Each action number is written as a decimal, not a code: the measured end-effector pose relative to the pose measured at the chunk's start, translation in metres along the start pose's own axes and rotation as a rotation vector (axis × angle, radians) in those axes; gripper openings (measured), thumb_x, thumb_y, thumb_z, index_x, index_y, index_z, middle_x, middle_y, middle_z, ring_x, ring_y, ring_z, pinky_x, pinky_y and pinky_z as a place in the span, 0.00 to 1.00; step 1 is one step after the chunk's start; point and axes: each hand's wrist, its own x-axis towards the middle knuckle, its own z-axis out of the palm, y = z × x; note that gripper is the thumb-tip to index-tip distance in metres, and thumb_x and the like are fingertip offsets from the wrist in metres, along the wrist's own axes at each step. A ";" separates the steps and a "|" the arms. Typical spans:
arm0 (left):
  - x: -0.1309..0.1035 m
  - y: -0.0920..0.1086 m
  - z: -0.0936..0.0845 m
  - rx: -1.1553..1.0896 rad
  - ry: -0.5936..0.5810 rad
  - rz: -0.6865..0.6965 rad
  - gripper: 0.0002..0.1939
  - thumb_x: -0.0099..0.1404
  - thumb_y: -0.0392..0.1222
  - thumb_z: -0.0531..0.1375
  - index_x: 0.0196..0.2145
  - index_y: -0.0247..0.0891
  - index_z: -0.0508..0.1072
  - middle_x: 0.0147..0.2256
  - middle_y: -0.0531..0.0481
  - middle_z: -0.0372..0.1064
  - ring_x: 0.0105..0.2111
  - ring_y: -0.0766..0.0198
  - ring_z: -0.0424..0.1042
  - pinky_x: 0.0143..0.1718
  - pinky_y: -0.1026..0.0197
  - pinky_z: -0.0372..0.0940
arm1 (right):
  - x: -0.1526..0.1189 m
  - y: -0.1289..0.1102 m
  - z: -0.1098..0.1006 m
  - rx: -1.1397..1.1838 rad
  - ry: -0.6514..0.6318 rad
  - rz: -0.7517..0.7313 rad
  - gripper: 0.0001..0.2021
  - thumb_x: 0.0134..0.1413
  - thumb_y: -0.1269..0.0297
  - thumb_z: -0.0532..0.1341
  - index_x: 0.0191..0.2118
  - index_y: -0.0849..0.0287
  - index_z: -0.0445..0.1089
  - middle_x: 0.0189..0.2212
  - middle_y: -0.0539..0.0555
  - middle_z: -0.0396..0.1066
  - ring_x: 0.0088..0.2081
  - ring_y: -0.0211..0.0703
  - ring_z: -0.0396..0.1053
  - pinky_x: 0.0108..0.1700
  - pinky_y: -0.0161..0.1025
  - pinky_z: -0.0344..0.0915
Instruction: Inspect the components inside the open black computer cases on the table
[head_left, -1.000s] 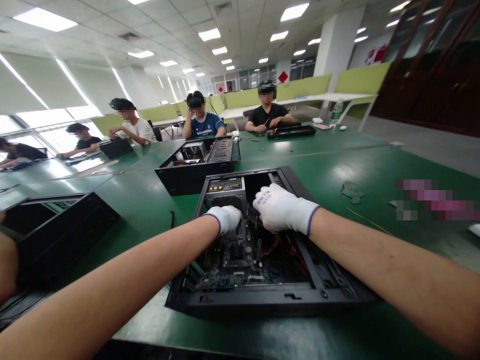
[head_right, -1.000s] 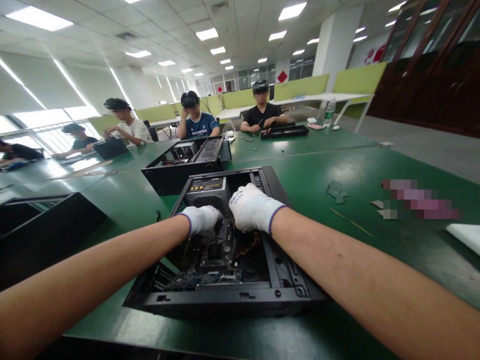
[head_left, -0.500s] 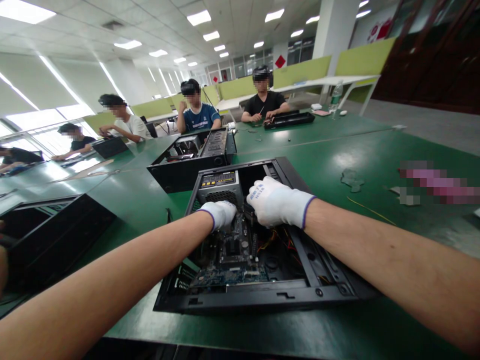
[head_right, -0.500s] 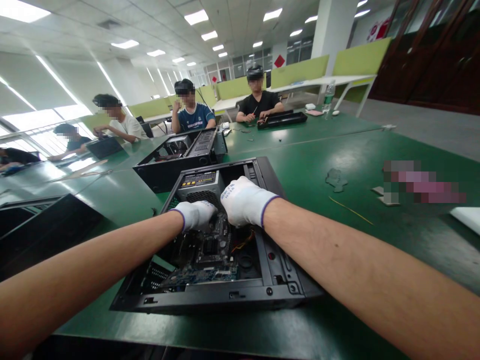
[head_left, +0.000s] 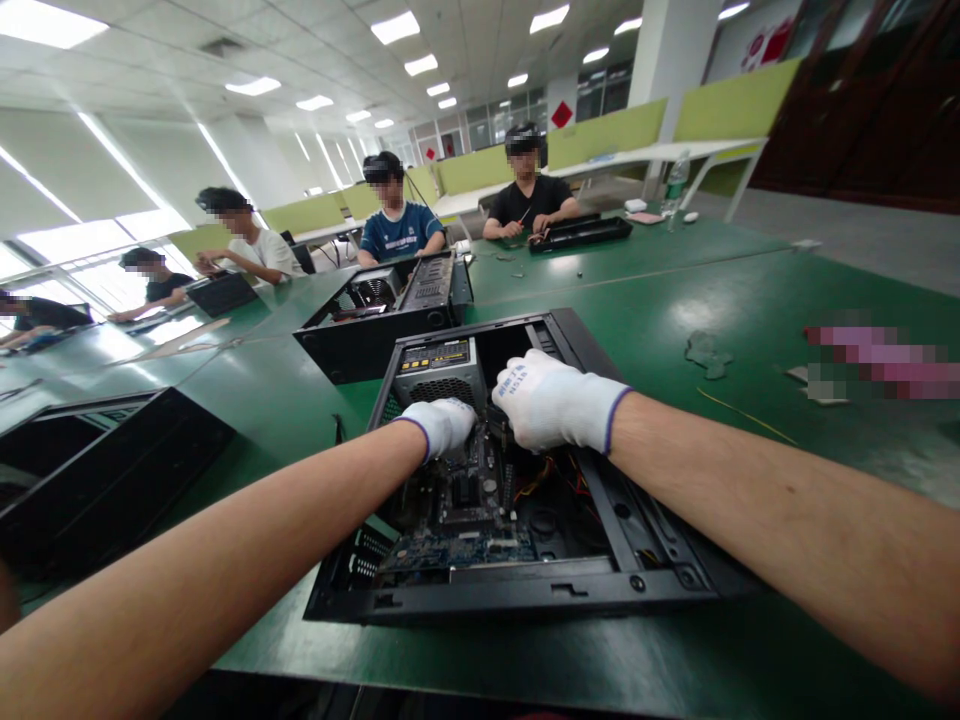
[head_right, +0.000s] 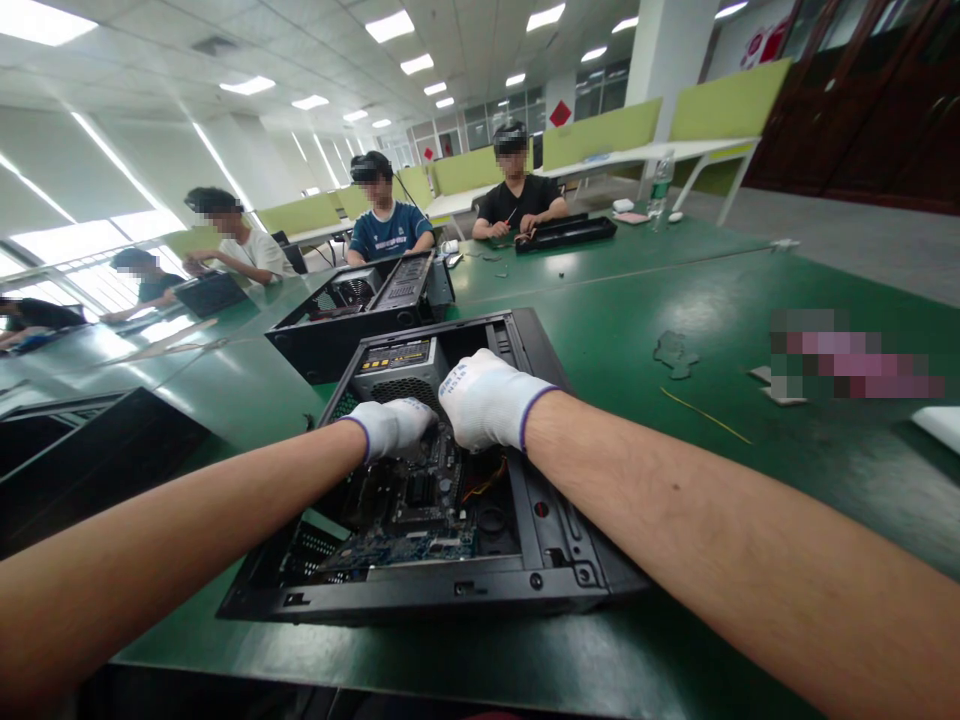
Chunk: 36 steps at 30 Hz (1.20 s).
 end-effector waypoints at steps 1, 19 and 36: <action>0.001 0.000 0.000 0.004 -0.002 0.003 0.30 0.56 0.44 0.69 0.56 0.36 0.73 0.56 0.37 0.72 0.55 0.47 0.72 0.57 0.51 0.67 | 0.000 0.000 0.000 0.003 -0.002 -0.001 0.16 0.48 0.61 0.63 0.42 0.62 0.77 0.42 0.63 0.76 0.44 0.57 0.74 0.43 0.48 0.66; -0.006 -0.013 0.001 -0.045 0.097 -0.006 0.44 0.50 0.54 0.71 0.61 0.38 0.64 0.60 0.34 0.67 0.58 0.44 0.69 0.58 0.49 0.66 | -0.003 -0.008 -0.004 -0.029 0.041 -0.008 0.14 0.49 0.60 0.63 0.39 0.63 0.76 0.41 0.63 0.75 0.44 0.57 0.72 0.44 0.49 0.65; -0.153 0.008 0.028 -0.355 0.532 0.072 0.15 0.72 0.50 0.49 0.49 0.42 0.67 0.49 0.43 0.70 0.48 0.55 0.74 0.51 0.55 0.68 | -0.059 0.046 0.037 0.142 0.540 0.317 0.31 0.63 0.45 0.53 0.59 0.67 0.70 0.58 0.72 0.67 0.60 0.65 0.62 0.59 0.56 0.60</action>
